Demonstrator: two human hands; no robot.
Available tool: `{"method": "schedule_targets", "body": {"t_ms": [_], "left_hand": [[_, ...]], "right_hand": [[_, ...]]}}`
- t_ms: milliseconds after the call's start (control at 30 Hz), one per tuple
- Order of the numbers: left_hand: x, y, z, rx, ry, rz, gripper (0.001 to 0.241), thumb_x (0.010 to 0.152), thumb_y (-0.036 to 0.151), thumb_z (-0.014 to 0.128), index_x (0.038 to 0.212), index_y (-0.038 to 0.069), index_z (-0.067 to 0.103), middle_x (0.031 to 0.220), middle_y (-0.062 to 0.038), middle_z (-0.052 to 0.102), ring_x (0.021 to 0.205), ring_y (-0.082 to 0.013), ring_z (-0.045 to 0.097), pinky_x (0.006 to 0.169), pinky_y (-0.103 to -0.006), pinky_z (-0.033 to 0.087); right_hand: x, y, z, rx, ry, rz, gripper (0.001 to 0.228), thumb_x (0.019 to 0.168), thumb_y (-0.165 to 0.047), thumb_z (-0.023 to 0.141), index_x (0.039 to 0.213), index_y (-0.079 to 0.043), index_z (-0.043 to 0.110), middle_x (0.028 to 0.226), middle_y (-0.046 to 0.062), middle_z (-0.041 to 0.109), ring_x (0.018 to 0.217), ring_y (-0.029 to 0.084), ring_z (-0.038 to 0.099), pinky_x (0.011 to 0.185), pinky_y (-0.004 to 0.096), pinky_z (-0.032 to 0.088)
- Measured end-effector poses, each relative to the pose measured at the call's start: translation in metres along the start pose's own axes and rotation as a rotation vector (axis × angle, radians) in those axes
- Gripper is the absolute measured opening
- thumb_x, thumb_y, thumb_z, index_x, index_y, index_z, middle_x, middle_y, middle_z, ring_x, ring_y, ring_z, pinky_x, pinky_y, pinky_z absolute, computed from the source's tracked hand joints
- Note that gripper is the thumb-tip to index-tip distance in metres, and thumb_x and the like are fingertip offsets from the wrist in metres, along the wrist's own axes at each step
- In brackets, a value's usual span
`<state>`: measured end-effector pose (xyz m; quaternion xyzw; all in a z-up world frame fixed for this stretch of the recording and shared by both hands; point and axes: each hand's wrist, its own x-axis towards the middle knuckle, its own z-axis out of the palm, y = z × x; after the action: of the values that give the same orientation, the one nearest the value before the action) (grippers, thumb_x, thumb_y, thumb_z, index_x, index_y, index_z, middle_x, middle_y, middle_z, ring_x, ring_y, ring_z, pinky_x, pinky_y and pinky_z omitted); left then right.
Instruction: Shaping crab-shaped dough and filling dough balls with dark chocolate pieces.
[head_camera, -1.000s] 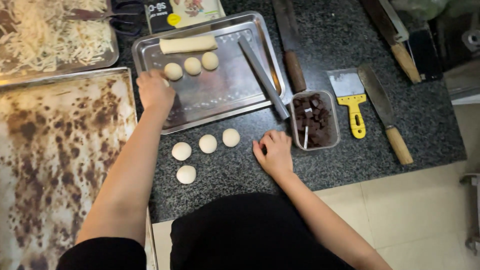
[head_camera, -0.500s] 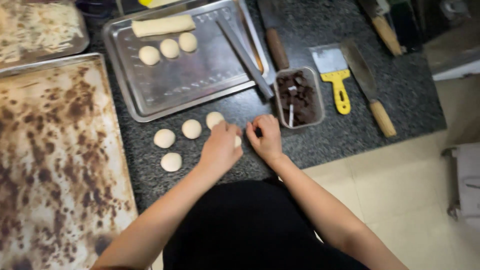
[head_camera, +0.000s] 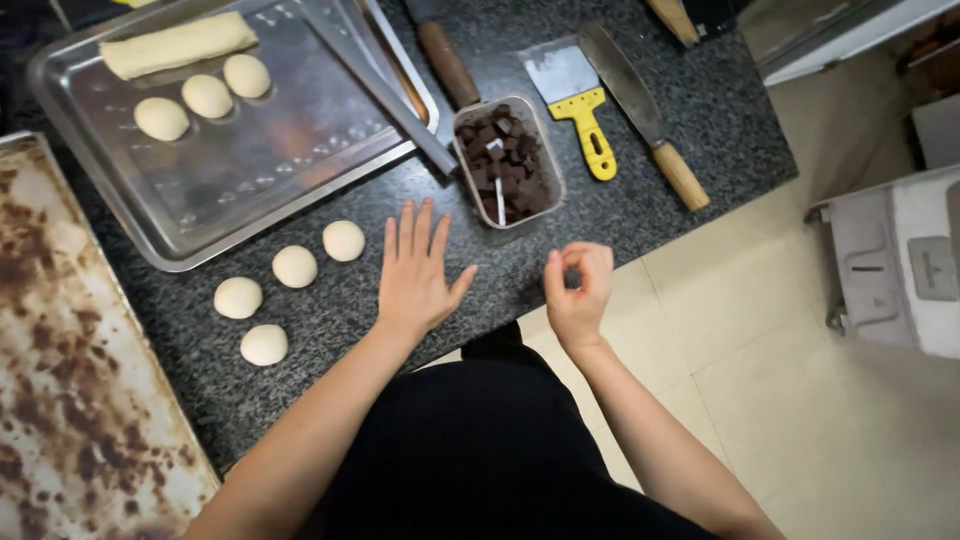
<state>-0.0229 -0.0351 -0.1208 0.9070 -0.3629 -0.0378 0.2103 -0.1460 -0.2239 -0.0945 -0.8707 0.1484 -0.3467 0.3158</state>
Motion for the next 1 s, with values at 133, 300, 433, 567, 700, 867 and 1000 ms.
{"method": "schedule_targets", "body": {"t_ms": [133,300,433,567,700,867,1000], "left_hand": [[0.007,0.002,-0.007,0.058,-0.113,-0.048,0.087,0.093,0.065,0.048,0.157,0.007,0.034,0.165,-0.021,0.019,0.154,-0.0389,0.011,0.123,-0.0595,0.005],[0.011,-0.004,-0.001,0.066,-0.122,-0.054,0.090,0.093,0.065,0.045,0.158,0.005,0.029,0.166,-0.021,0.017,0.154,-0.0374,0.010,0.122,-0.0587,0.003],[0.004,-0.006,-0.003,-0.049,-0.039,-0.068,0.086,0.096,0.055,0.055,0.155,-0.003,0.030,0.161,-0.025,0.024,0.151,-0.0405,0.018,0.122,-0.0563,0.012],[-0.016,0.000,-0.023,-0.193,-0.014,-0.139,0.077,0.095,0.040,0.066,0.151,-0.005,0.036,0.153,-0.025,0.036,0.144,-0.0417,0.033,0.119,-0.0525,0.028],[-0.025,-0.017,-0.034,-0.237,-0.123,-0.188,0.065,0.087,0.028,0.077,0.140,0.002,0.050,0.139,-0.020,0.051,0.128,-0.0393,0.049,0.107,-0.0477,0.042],[0.001,-0.022,-0.058,-0.340,-0.457,-0.330,0.048,0.080,0.019,0.082,0.122,0.008,0.062,0.114,-0.017,0.067,0.109,-0.0350,0.064,0.096,-0.0437,0.052],[0.010,-0.004,-0.071,-0.299,-0.599,-0.279,0.031,0.078,0.008,0.077,0.106,0.011,0.066,0.101,-0.010,0.072,0.096,-0.0304,0.070,0.084,-0.0439,0.056]], "right_hand": [[0.013,0.005,0.001,-0.033,0.083,0.148,0.022,0.097,-0.001,0.071,0.085,-0.006,0.052,0.093,0.008,0.061,0.094,0.026,0.054,0.087,0.037,0.044],[0.023,0.010,0.006,-0.050,0.057,0.183,0.019,0.100,-0.007,0.071,0.089,-0.006,0.054,0.100,0.008,0.061,0.100,0.025,0.052,0.091,0.037,0.043],[0.027,0.017,0.004,-0.062,0.019,0.318,0.013,0.102,-0.013,0.069,0.105,-0.005,0.060,0.107,0.009,0.059,0.105,0.026,0.048,0.095,0.038,0.040],[0.024,0.037,-0.004,-0.128,0.017,0.254,0.010,0.101,-0.014,0.069,0.106,-0.006,0.065,0.113,0.009,0.061,0.111,0.028,0.050,0.099,0.039,0.040],[0.024,0.044,-0.004,-0.159,0.031,0.274,0.010,0.098,-0.015,0.072,0.103,-0.008,0.067,0.116,0.010,0.061,0.115,0.030,0.049,0.101,0.040,0.039],[0.027,0.040,0.000,-0.133,0.033,0.323,0.009,0.098,-0.015,0.073,0.103,-0.008,0.068,0.119,0.009,0.060,0.117,0.030,0.047,0.103,0.042,0.038],[0.029,0.037,0.004,-0.117,0.057,0.324,0.010,0.096,-0.016,0.074,0.101,-0.009,0.069,0.118,0.010,0.059,0.117,0.030,0.047,0.103,0.041,0.038]]}}
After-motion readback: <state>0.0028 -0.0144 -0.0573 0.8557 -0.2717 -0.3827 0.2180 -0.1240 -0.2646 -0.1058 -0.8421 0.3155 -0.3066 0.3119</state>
